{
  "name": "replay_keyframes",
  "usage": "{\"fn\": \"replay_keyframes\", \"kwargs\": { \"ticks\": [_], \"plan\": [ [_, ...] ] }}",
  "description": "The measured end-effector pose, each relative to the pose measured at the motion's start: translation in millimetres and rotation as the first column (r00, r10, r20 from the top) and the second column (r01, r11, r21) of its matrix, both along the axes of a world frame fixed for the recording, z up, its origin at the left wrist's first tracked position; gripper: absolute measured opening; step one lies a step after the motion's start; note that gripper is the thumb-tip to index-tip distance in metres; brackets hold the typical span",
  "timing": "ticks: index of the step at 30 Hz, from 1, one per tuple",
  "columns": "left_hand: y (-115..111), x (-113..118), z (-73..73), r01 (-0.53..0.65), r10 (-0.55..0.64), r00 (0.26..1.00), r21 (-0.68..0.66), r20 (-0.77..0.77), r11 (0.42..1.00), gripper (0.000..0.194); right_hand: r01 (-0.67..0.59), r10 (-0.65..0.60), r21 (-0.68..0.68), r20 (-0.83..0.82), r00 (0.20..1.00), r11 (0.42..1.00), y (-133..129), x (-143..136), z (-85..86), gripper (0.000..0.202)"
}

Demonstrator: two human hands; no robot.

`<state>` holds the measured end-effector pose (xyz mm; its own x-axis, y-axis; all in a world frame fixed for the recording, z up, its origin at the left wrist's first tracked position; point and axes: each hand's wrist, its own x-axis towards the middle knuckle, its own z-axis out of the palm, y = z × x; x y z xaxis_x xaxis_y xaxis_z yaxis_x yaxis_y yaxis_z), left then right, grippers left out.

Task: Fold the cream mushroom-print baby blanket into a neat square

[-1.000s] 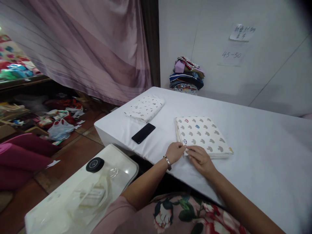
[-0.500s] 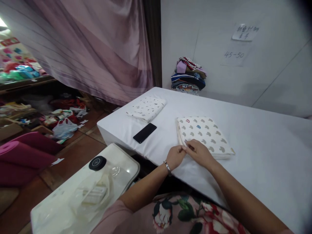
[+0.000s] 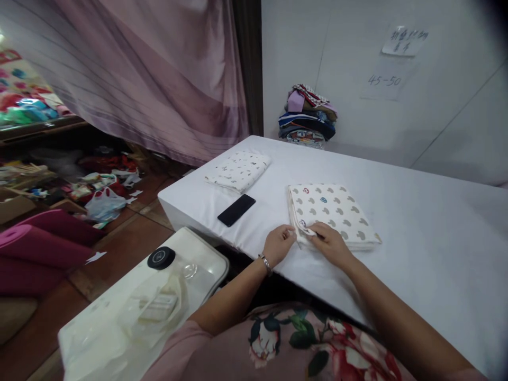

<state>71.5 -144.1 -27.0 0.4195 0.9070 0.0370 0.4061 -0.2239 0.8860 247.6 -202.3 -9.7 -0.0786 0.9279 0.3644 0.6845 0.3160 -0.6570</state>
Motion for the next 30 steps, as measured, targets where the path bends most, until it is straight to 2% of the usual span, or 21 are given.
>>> {"fn": "replay_keyframes", "kwargs": {
  "ticks": [4, 11, 17, 21, 23, 27, 30],
  "plan": [
    [-5, -1, 0.3, 0.060, -0.050, 0.996, 0.147, -0.070, 0.987, 0.032, 0.035, -0.037, -0.032, -0.064, 0.997, 0.999, 0, 3, 2.5, 0.019],
    [-13, 5, 1.1, 0.071, -0.060, 0.990, 0.082, -0.127, 0.994, 0.038, 0.064, -0.067, -0.042, -0.073, 0.995, 0.997, -1, 2, 1.8, 0.020],
    [-17, 14, 4.5, 0.045, -0.034, 0.996, 0.148, -0.080, 0.988, 0.016, 0.079, -0.079, 0.002, -0.070, 0.994, 0.997, 3, 4, 10.7, 0.020],
    [-22, 25, 12.7, 0.074, -0.073, 0.997, 0.217, -0.011, 0.973, 0.013, 0.089, -0.086, 0.081, -0.032, 0.996, 0.993, 3, 6, 20.3, 0.019],
    [-23, 28, 12.1, 0.091, -0.084, 0.996, 0.217, -0.040, 0.972, 0.010, 0.044, -0.047, 0.097, 0.031, 0.998, 0.994, 1, 6, 18.7, 0.021],
    [-23, 26, 1.9, 0.130, -0.107, 0.987, 0.195, -0.121, 0.972, 0.008, -0.060, 0.054, 0.038, 0.143, 0.988, 0.997, -2, 4, 4.1, 0.026],
    [-22, 20, -3.1, 0.139, -0.118, 0.986, 0.193, -0.118, 0.971, 0.012, -0.028, 0.018, 0.069, 0.143, 0.990, 0.997, -2, 5, -1.8, 0.028]
  ]
}}
